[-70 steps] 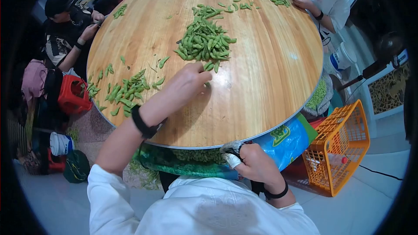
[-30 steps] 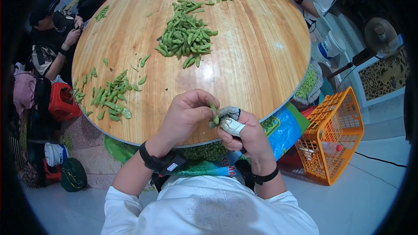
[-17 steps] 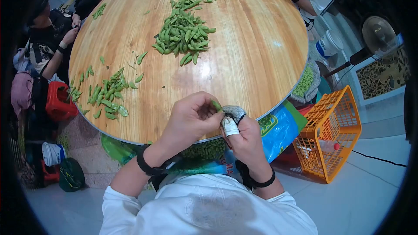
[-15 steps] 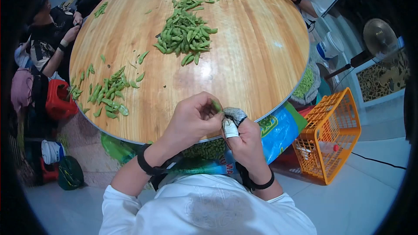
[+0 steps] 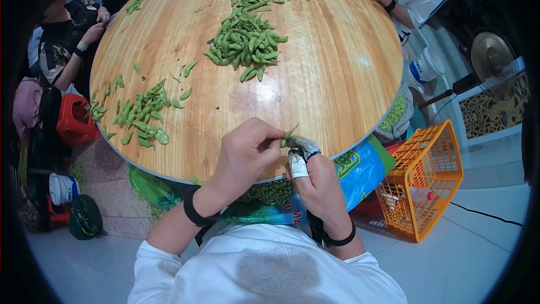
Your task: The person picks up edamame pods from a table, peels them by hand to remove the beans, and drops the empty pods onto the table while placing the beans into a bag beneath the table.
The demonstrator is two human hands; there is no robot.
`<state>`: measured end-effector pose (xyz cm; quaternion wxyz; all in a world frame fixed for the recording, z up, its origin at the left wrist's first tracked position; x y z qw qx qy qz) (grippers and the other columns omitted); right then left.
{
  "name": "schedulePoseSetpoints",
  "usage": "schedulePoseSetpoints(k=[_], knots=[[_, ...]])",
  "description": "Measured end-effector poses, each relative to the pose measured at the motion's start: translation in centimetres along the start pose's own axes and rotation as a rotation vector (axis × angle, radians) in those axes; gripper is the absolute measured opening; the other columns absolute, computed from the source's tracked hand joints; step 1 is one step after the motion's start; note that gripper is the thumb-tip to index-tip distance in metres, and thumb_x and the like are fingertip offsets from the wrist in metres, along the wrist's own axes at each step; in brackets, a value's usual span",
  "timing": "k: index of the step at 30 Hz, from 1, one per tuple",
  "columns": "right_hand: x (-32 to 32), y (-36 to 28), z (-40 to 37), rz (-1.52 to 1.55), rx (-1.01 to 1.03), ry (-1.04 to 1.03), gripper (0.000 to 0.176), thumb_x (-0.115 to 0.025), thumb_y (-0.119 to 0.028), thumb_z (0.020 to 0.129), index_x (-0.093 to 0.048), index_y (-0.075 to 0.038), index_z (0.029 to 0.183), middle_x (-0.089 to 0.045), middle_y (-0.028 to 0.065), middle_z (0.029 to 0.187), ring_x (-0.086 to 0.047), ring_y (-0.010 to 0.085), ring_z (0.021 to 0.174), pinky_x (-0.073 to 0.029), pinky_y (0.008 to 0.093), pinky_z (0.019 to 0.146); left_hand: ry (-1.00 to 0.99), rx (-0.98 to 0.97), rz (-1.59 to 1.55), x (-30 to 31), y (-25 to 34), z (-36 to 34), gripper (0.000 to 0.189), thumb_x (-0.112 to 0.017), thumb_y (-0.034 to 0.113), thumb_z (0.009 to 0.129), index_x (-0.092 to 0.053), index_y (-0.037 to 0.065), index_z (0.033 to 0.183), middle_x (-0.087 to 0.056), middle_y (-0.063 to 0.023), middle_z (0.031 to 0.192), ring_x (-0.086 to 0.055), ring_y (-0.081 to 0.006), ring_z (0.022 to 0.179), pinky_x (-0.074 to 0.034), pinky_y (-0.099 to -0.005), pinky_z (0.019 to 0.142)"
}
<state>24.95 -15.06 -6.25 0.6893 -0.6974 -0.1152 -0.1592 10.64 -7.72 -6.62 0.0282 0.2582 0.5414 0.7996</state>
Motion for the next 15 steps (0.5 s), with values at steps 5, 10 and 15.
schedulePoseSetpoints(k=[5, 10, 15], knots=[[-0.1, 1.0, 0.1, -0.068, 0.098, 0.045, 0.017, -0.043, -0.006, 0.085, -0.053, 0.0, 0.073, -0.049, 0.0034, 0.055, -0.047, 0.0106, 0.047, -0.036, 0.0256, 0.043, 0.049, -0.253, 0.24, -0.6, 1.4, -0.4, 0.016, -0.063, -0.003, 0.07, -0.058, 0.0, 0.085, -0.053, -0.0124, 0.075, -0.057, -0.0267, 0.064, -0.047, -0.0333, 0.054], [-0.2, 1.1, 0.0, -0.016, 0.09, 0.052, 0.017, -0.044, -0.007, 0.086, -0.053, 0.0, 0.073, -0.049, 0.0026, 0.054, -0.046, 0.0102, 0.045, -0.035, 0.0253, 0.042, 0.082, -0.352, 0.342, -1.1, 1.6, -0.8, 0.018, -0.066, -0.001, 0.07, -0.057, 0.001, 0.085, -0.052, -0.0123, 0.076, -0.057, -0.0275, 0.064, -0.047, -0.0347, 0.054], [0.2, 0.8, 0.1, 0.072, 0.008, 0.1, 0.013, -0.049, -0.007, 0.083, -0.051, 0.004, 0.077, -0.055, 0.0221, 0.068, -0.056, 0.0373, 0.063, -0.042, 0.0416, 0.056, 0.041, -0.327, 0.257, -1.2, 1.8, -1.0, 0.018, -0.066, -0.001, 0.07, -0.057, 0.0, 0.085, -0.052, -0.0119, 0.075, -0.057, -0.0274, 0.064, -0.047, -0.0343, 0.054]])
Point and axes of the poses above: each hand's wrist, its own z-axis towards the middle knuckle, its own x-axis out of the back of the hand, y = z × x, the point moved 1 cm from there along z, towards the middle knuckle
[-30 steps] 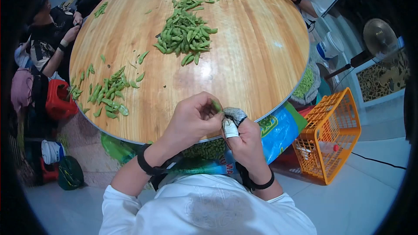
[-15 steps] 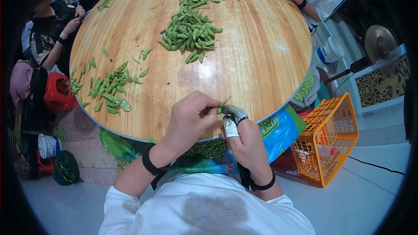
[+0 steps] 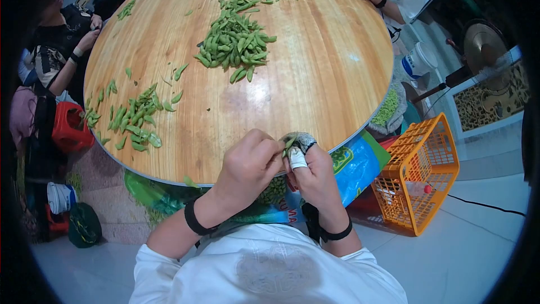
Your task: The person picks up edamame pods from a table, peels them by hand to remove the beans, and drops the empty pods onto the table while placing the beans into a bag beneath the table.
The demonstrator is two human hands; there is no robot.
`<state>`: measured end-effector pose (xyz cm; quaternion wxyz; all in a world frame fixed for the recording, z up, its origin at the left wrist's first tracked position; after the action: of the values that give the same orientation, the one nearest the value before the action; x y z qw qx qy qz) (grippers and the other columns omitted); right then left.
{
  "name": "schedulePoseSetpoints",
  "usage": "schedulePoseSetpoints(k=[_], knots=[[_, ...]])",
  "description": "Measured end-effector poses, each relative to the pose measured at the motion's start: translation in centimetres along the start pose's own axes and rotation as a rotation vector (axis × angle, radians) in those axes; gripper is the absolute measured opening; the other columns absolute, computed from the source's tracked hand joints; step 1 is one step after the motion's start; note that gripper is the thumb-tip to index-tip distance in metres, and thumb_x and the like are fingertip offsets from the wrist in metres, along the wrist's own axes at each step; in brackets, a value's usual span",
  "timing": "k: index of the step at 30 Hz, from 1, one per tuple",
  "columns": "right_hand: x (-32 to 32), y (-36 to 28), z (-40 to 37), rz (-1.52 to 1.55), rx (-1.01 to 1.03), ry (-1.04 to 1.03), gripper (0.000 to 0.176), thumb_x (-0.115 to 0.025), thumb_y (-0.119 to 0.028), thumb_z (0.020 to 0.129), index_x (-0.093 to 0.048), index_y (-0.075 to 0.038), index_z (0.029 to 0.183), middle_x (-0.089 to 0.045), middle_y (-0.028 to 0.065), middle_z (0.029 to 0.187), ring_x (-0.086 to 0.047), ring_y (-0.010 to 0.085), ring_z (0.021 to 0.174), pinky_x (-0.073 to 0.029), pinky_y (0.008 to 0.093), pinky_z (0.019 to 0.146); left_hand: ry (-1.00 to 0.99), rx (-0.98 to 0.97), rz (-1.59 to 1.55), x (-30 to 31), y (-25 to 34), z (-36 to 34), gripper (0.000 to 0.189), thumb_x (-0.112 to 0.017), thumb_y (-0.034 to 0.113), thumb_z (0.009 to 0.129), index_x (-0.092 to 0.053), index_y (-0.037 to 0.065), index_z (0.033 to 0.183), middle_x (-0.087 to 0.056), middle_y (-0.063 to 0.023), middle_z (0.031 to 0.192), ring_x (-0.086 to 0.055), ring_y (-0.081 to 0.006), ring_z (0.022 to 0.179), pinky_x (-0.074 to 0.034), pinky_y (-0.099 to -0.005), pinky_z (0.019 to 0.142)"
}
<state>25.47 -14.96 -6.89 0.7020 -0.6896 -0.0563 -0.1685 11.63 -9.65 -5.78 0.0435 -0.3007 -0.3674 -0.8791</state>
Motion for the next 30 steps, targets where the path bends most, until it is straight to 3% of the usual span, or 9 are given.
schedulePoseSetpoints(k=[2, 5, 13, 15, 16, 21, 25, 27, 30], knots=[[0.4, -0.4, -0.1, 0.017, -0.065, -0.024, 0.012, -0.048, -0.007, 0.083, -0.053, 0.004, 0.078, -0.056, 0.0204, 0.066, -0.056, 0.0373, 0.063, -0.043, 0.041, 0.056, -0.005, 0.031, 0.001, 0.1, -0.1, -0.1, 0.018, -0.066, -0.001, 0.07, -0.057, 0.0, 0.085, -0.052, -0.0118, 0.075, -0.057, -0.0274, 0.064, -0.047, -0.0343, 0.054], [0.4, -1.1, -0.5, -0.057, 0.003, -0.111, 0.013, -0.047, -0.006, 0.083, -0.053, 0.003, 0.076, -0.056, 0.0196, 0.066, -0.057, 0.0371, 0.064, -0.044, 0.0413, 0.057, 0.01, 0.052, 0.02, 0.0, 0.0, 0.0, 0.018, -0.066, -0.001, 0.069, -0.058, 0.0, 0.086, -0.052, -0.0119, 0.075, -0.057, -0.0274, 0.064, -0.047, -0.0345, 0.054], [0.1, 0.0, -0.6, -0.08, 0.066, 0.004, 0.011, -0.052, -0.005, 0.081, -0.051, 0.003, 0.073, -0.055, 0.0211, 0.065, -0.055, 0.0391, 0.062, -0.042, 0.0443, 0.055, 0.036, -0.022, 0.095, 0.0, 0.5, 0.0, 0.021, -0.067, -0.005, 0.066, -0.06, 0.0, 0.085, -0.054, -0.0116, 0.073, -0.057, -0.0261, 0.061, -0.045, -0.0324, 0.051], [0.2, 0.3, -0.6, -0.155, 0.119, -0.015, 0.014, -0.043, -0.002, 0.082, -0.054, 0.002, 0.074, -0.054, 0.0049, 0.056, -0.053, 0.0116, 0.047, -0.04, 0.0256, 0.043, 0.044, -0.037, 0.066, -0.2, 0.5, 0.0, 0.022, -0.067, -0.005, 0.065, -0.06, 0.0, 0.085, -0.054, -0.0111, 0.072, -0.057, -0.026, 0.06, -0.046, -0.0325, 0.051], [0.1, 0.2, -0.7, -0.155, 0.121, -0.016, 0.014, -0.043, -0.002, 0.082, -0.054, 0.002, 0.074, -0.054, 0.0049, 0.056, -0.053, 0.0116, 0.047, -0.04, 0.0256, 0.043, 0.046, -0.037, 0.068, -0.1, 0.5, 0.0, 0.022, -0.067, -0.005, 0.065, -0.06, 0.0, 0.085, -0.054, -0.0111, 0.072, -0.057, -0.026, 0.06, -0.046, -0.0325, 0.051], [0.0, 0.2, -1.0, -0.169, 0.116, 0.01, 0.018, -0.047, -0.004, 0.084, -0.058, 0.004, 0.096, -0.058, 0.0083, 0.063, -0.057, 0.0142, 0.051, -0.043, 0.0283, 0.045, 0.003, -0.03, 0.093, 0.0, 0.6, 0.0, 0.022, -0.066, -0.002, 0.068, -0.058, 0.0, 0.089, -0.051, -0.0118, 0.074, -0.056, -0.028, 0.064, -0.046, -0.0351, 0.055], [0.2, -0.2, -1.0, -0.302, 0.099, -0.033, 0.023, -0.048, -0.003, 0.084, -0.056, 0.004, 0.104, -0.058, 0.0109, 0.066, -0.058, 0.0166, 0.055, -0.044, 0.0295, 0.05, 0.01, -0.041, 0.093, 0.0, 0.8, -0.1, 0.022, -0.066, -0.002, 0.068, -0.058, 0.001, 0.088, -0.051, -0.0118, 0.074, -0.056, -0.0279, 0.063, -0.046, -0.0353, 0.055], [0.0, -1.3, -0.9, -0.226, 0.16, 0.078, 0.014, -0.051, -0.002, 0.079, -0.053, 0.006, 0.091, -0.054, 0.0258, 0.075, -0.055, 0.0422, 0.069, -0.044, 0.0448, 0.06, 0.01, -0.007, 0.07, 0.0, 0.8, -0.1, 0.02, -0.067, -0.002, 0.067, -0.058, 0.001, 0.085, -0.051, -0.0118, 0.075, -0.056, -0.0277, 0.063, -0.046, -0.0353, 0.054], [0.2, -1.2, -0.6, -0.111, 0.147, 0.067, 0.025, -0.051, -0.003, 0.079, -0.054, 0.003, 0.103, -0.056, 0.0261, 0.085, -0.056, 0.0421, 0.077, -0.045, 0.043, 0.065, 0.048, 0.047, -0.004, -0.2, 0.4, -0.2, 0.017, -0.066, -0.004, 0.068, -0.061, 0.001, 0.083, -0.056, -0.0108, 0.074, -0.058, -0.0228, 0.062, -0.047, -0.0309, 0.053]])
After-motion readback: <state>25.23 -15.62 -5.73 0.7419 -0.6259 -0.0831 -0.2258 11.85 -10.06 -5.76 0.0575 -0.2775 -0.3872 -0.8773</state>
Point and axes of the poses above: each hand's wrist, its own z-axis towards the middle knuckle, its own x-axis out of the back of the hand, y = z × x, the point moved 1 cm from there along z, towards the middle knuckle
